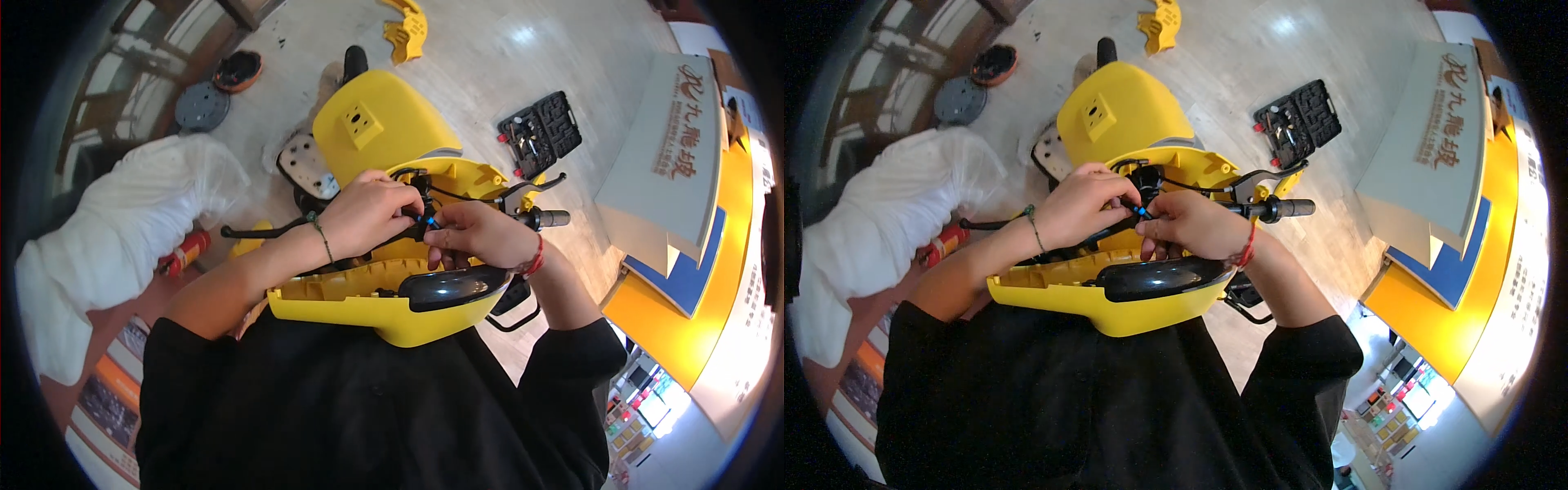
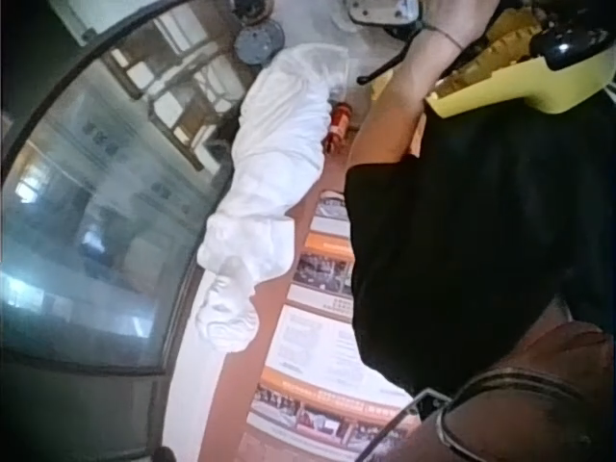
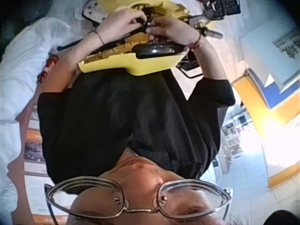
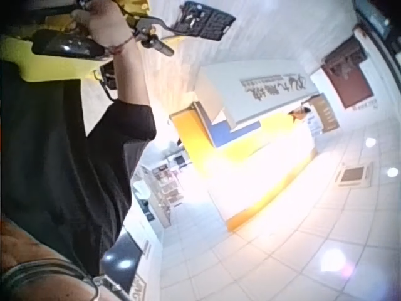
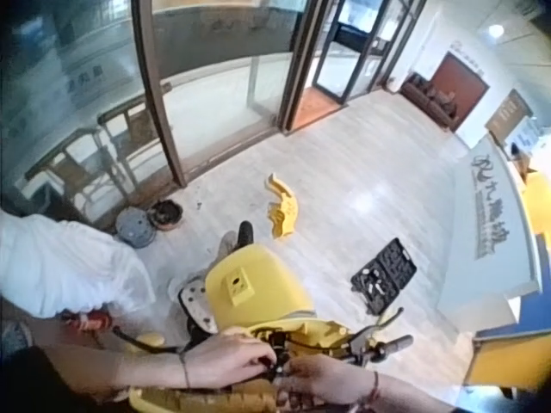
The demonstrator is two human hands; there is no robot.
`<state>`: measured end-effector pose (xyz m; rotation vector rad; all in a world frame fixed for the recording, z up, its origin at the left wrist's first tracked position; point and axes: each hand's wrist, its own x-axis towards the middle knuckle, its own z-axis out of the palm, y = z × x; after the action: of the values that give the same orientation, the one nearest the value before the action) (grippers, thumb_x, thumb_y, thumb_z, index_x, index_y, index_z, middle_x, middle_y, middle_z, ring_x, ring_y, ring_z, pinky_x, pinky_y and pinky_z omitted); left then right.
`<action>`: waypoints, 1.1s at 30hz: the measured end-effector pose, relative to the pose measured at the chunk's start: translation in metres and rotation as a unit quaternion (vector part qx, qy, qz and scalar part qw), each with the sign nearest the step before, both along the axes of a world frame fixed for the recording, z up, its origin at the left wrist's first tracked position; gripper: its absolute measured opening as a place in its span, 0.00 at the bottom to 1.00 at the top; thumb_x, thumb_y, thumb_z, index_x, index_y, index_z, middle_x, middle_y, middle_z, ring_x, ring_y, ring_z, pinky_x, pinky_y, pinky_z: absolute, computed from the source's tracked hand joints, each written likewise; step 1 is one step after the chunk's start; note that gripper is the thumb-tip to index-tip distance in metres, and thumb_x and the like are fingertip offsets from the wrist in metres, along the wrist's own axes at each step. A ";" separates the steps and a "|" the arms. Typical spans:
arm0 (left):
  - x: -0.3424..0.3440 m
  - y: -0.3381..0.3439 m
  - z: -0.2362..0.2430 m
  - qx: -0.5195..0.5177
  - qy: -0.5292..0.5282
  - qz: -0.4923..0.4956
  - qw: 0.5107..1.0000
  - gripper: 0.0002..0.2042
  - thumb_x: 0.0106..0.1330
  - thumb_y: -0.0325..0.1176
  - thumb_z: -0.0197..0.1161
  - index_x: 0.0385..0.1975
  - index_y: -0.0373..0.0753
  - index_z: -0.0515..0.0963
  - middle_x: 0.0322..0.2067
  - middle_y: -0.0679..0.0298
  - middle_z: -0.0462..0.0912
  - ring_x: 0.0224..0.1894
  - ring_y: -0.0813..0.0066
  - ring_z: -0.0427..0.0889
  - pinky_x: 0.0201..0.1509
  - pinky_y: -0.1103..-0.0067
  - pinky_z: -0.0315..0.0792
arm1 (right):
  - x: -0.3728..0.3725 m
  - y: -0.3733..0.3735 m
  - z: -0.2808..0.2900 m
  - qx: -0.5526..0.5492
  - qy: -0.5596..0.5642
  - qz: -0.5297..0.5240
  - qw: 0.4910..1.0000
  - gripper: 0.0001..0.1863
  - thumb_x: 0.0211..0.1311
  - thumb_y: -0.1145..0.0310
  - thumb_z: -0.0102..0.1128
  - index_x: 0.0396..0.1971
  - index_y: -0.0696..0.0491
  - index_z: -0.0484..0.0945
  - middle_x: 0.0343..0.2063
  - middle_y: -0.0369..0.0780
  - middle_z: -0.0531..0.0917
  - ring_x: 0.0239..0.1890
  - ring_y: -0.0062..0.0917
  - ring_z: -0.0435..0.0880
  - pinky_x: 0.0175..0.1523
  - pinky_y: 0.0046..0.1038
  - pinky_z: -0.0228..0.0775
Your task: Repairing and assembling plastic panels on a yellow electric scooter using a power drill and hand tools.
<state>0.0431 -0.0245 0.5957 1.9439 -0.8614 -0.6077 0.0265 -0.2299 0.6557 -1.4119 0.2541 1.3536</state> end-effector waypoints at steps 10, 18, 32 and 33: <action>0.003 -0.001 0.002 0.010 0.092 0.027 0.995 0.05 0.54 0.29 0.60 0.31 0.41 0.76 0.29 0.66 0.79 0.36 0.69 0.78 0.56 0.73 0.61 | 0.004 -0.023 -0.020 0.113 0.058 0.024 0.992 0.13 0.66 0.73 0.48 0.48 0.60 0.74 0.38 0.39 0.80 0.39 0.19 0.79 0.43 0.22 0.74; 0.010 -0.003 0.003 0.023 0.110 0.019 0.993 0.06 0.56 0.29 0.58 0.33 0.41 0.76 0.29 0.66 0.78 0.34 0.73 0.79 0.55 0.75 0.60 | 0.004 -0.026 -0.022 0.150 0.015 -0.004 0.989 0.12 0.64 0.75 0.51 0.47 0.60 0.74 0.39 0.40 0.79 0.41 0.21 0.79 0.46 0.23 0.74; 0.004 0.002 -0.002 0.028 0.067 -0.004 0.997 0.06 0.53 0.28 0.62 0.30 0.43 0.75 0.25 0.69 0.78 0.32 0.74 0.79 0.55 0.74 0.60 | 0.025 -0.012 -0.005 -0.082 -0.007 0.092 0.992 0.10 0.52 0.71 0.64 0.30 0.61 0.76 0.22 0.38 0.82 0.25 0.18 0.81 0.31 0.19 0.72; 0.001 0.003 -0.004 0.023 0.037 -0.010 0.999 0.04 0.53 0.29 0.61 0.28 0.43 0.74 0.25 0.68 0.79 0.33 0.73 0.78 0.56 0.74 0.60 | 0.028 -0.010 -0.003 -0.082 -0.007 0.091 0.992 0.10 0.52 0.71 0.64 0.30 0.61 0.76 0.22 0.38 0.82 0.25 0.18 0.81 0.31 0.19 0.72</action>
<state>0.0441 -0.0220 0.5917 1.9433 -0.8278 -0.7127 0.0543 -0.2397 0.6524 -1.6134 0.2362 1.4983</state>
